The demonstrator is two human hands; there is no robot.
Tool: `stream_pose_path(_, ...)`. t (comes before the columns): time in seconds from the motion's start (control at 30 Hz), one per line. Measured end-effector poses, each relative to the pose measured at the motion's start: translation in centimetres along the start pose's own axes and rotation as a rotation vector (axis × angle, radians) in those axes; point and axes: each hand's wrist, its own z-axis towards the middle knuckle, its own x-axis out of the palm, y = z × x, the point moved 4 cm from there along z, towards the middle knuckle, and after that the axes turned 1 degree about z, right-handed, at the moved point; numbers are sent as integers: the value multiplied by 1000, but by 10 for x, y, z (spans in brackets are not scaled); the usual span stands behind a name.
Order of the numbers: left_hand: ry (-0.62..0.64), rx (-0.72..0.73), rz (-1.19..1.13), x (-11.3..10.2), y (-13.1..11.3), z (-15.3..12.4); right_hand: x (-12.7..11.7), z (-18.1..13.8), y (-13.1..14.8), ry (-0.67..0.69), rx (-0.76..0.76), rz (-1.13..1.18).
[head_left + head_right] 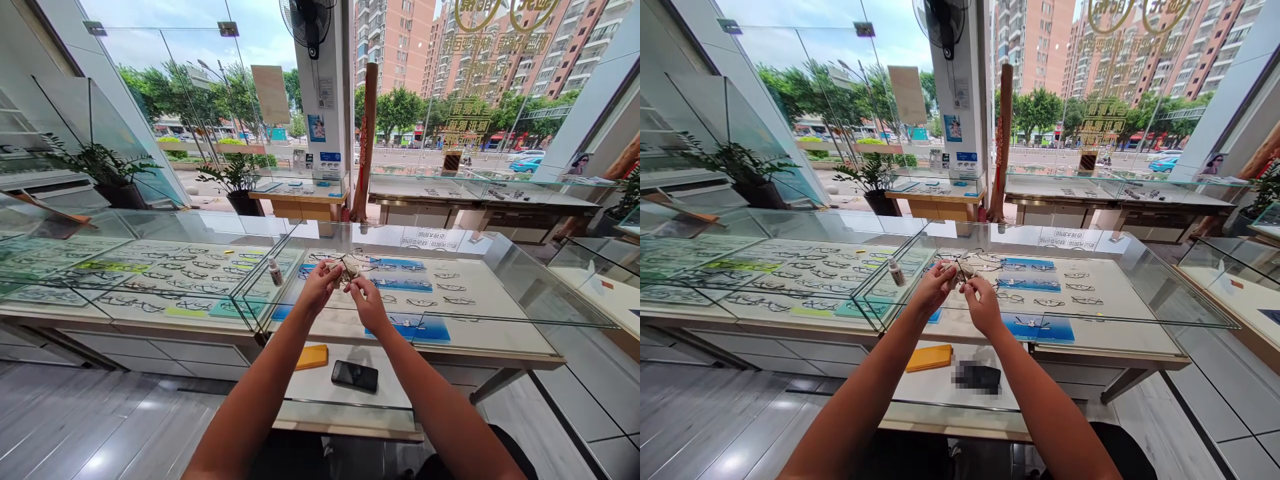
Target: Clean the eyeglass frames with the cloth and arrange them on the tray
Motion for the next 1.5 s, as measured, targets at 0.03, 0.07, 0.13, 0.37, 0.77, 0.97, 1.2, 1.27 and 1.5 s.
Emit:
stream_pose_path(0.03, 2, 2, -5, 1, 0, 0, -1, 0, -2, -8, 11, 8)
stream_pose_path(0.07, 3, 4, -10, 1, 0, 0, -1, 1, -4, -16, 22, 17)
stream_pose_path(0.13, -1, 6, -24, 1, 0, 1, -3, 2, -6, -28, 41, 29)
stream_pose_path(0.37, 15, 68, 31, 3, -2, 0, -6, 2, -2, -27, 18, -8)
stream_pose_path(0.77, 50, -60, 270, 2, 8, -1, -5, 1, 4, -19, -41, -58)
stream_pose_path(0.97, 199, -102, 182, 10, 7, -5, -5, 2, 2, 9, 0, 4)
stream_pose_path(1.2, 283, -151, 26, 17, 13, -7, -1, 8, -10, 75, 58, 159)
stream_pose_path(1.27, 273, -157, 27, 17, 15, -7, -1, 8, -12, 59, 73, 183)
stream_pose_path(1.5, 171, -35, 34, 21, 14, -9, -2, 6, -12, 26, 68, 160)
